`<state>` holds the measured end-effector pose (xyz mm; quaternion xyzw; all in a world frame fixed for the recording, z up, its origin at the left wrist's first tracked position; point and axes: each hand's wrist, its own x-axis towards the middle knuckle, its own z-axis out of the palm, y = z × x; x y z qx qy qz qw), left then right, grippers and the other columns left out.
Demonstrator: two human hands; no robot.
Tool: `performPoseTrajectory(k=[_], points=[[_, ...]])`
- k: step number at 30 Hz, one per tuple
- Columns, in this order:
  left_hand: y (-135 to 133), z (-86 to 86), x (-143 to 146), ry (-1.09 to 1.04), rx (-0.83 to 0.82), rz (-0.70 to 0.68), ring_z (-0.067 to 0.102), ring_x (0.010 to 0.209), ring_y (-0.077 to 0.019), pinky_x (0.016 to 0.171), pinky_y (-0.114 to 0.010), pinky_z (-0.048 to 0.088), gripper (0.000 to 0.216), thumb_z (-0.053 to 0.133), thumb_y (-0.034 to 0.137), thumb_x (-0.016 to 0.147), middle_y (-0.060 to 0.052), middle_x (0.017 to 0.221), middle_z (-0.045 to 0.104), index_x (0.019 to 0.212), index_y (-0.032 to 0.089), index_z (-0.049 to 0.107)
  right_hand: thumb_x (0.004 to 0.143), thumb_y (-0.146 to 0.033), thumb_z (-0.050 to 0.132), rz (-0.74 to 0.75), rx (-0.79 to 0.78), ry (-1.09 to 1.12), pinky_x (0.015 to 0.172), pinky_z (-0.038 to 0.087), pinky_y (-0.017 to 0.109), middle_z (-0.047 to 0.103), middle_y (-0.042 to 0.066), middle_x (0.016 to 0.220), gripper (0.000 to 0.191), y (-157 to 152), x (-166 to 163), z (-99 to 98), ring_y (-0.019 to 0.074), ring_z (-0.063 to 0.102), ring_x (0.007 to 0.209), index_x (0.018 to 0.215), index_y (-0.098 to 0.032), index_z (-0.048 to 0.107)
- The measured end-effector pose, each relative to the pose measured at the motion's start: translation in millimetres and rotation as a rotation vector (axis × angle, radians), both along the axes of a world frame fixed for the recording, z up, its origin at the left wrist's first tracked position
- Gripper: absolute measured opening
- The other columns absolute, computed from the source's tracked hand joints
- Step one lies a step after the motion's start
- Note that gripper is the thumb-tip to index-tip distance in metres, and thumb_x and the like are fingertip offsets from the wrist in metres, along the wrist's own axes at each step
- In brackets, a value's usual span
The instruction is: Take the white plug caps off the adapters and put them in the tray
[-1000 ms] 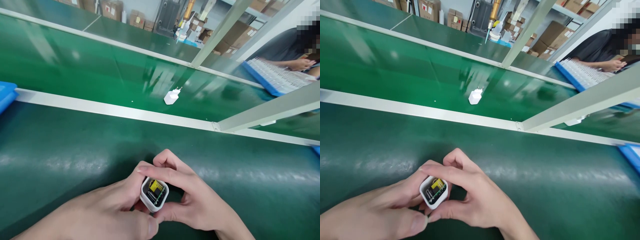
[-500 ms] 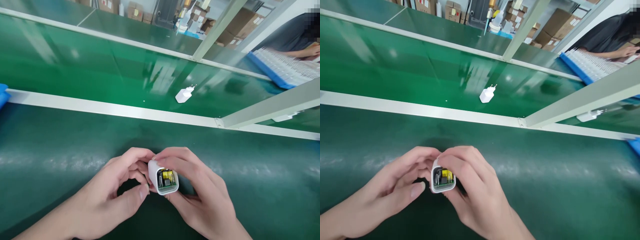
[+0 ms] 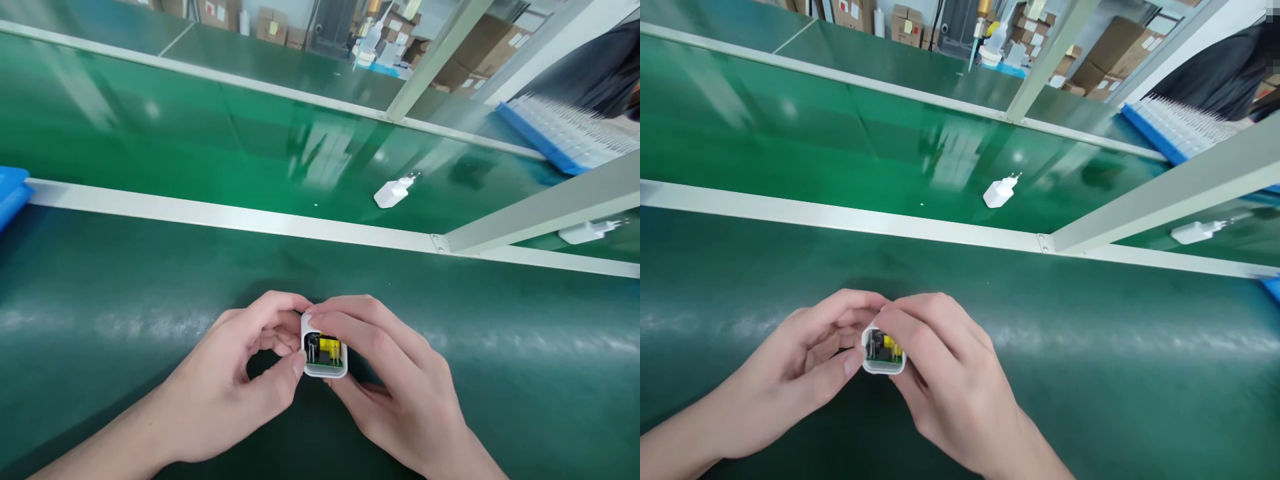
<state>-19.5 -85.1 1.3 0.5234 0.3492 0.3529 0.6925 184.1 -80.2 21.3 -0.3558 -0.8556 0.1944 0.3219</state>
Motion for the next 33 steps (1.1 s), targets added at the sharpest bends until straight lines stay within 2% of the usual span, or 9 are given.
performPoseTrajectory(k=[13,22,27,33], points=[[3.2,2.7,-1.9,-0.006,-0.047,-0.056,0.068,0.098,-0.0183,0.091,-0.031,0.056,0.03,0.057,0.03,0.1,-0.007,0.116,0.071,0.128,0.019,0.056,0.09,-0.008,0.067,-0.056,-0.022,0.017,0.076,0.06,0.028,0.071,0.007,0.109,0.03,-1.5,-0.5,6.2,0.0182,0.07,0.096,0.116,-0.021,0.061],[1.9,3.2,0.3,-0.006,-0.057,-0.033,0.068,0.101,-0.0178,0.088,-0.027,0.057,0.029,0.058,0.024,0.098,-0.006,0.116,0.071,0.127,0.02,0.057,0.089,-0.004,0.066,-0.05,0.001,0.018,0.075,0.06,0.028,0.07,0.008,0.107,0.031,-2.3,-2.9,5.6,0.0184,0.069,0.095,0.115,-0.02,0.062],[3.3,5.2,2.3,-0.001,-0.046,-0.023,0.069,0.092,-0.0158,0.084,-0.025,0.057,0.024,0.057,0.02,0.096,-0.004,0.109,0.071,0.12,0.02,0.061,0.09,-0.004,0.064,-0.081,0.019,-0.028,0.074,0.061,0.03,0.071,0.007,0.105,0.032,-4.1,-5.1,8.2,0.0192,0.07,0.094,0.116,-0.022,0.061],[1.3,7.1,2.5,0.043,-0.047,-0.025,0.07,0.088,-0.017,0.08,-0.026,0.058,0.029,0.056,0.019,0.094,-0.004,0.101,0.071,0.123,0.021,0.06,0.09,-0.003,0.062,-0.089,0.031,-0.047,0.074,0.061,0.03,0.071,0.007,0.105,0.033,-5.3,-7.0,8.1,0.0193,0.071,0.092,0.117,-0.021,0.061]])
